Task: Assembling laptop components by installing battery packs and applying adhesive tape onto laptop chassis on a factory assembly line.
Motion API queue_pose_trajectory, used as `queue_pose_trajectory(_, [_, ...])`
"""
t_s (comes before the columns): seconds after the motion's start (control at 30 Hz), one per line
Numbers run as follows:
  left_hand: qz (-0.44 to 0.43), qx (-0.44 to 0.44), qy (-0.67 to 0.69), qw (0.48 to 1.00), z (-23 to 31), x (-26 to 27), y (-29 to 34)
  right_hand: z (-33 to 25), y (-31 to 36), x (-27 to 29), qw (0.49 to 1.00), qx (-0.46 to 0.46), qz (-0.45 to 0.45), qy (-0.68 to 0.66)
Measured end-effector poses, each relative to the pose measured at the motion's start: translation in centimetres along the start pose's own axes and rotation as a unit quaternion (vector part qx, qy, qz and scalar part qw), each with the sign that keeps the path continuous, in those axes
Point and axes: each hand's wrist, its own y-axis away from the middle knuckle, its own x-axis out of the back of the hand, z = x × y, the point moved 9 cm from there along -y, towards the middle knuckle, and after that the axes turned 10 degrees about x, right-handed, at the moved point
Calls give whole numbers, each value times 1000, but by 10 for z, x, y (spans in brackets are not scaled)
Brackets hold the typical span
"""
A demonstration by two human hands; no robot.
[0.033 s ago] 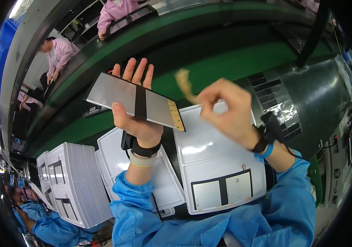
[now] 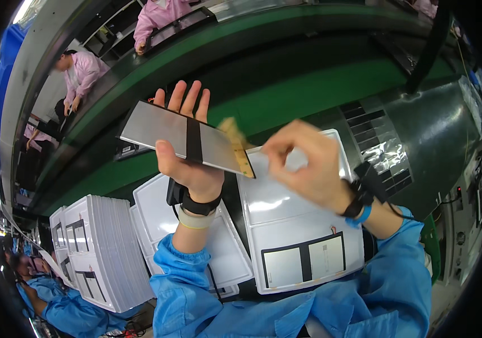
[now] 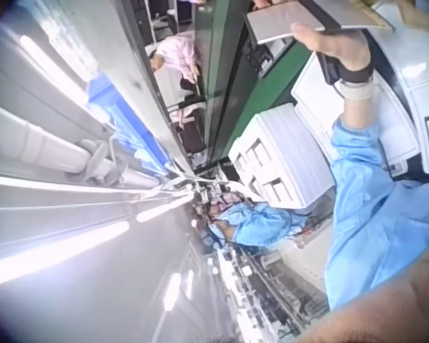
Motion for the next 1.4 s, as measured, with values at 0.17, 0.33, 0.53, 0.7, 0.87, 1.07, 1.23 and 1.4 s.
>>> queue_pose_trajectory(0.17, [25,-36,-24,999,-1,4,1,-47,13,-31,978,158,-66,121])
queue_pose_trajectory(0.33, [-29,-28,-35,999,-2,-3,8,-28,17,-28,993,57,-93,34])
queue_pose_trajectory(0.53, [-151,141,168,964,-14,-27,19,-14,26,47,998,-49,26,18])
queue_pose_trajectory(0.7, [-155,216,204,942,-21,-43,28,-63,92,233,940,-60,223,251])
queue_pose_trajectory(0.87, [-147,216,108,959,-29,-54,38,-158,294,402,705,-57,362,607])
queue_pose_trajectory(1.07, [-177,263,77,945,-56,-61,50,-103,580,508,579,-425,185,671])
queue_pose_trajectory(1.23, [-171,265,22,949,-60,-55,52,-104,438,516,527,-359,85,766])
queue_pose_trajectory(1.4, [-213,261,-18,941,-65,-60,54,-72,183,454,822,-241,160,490])
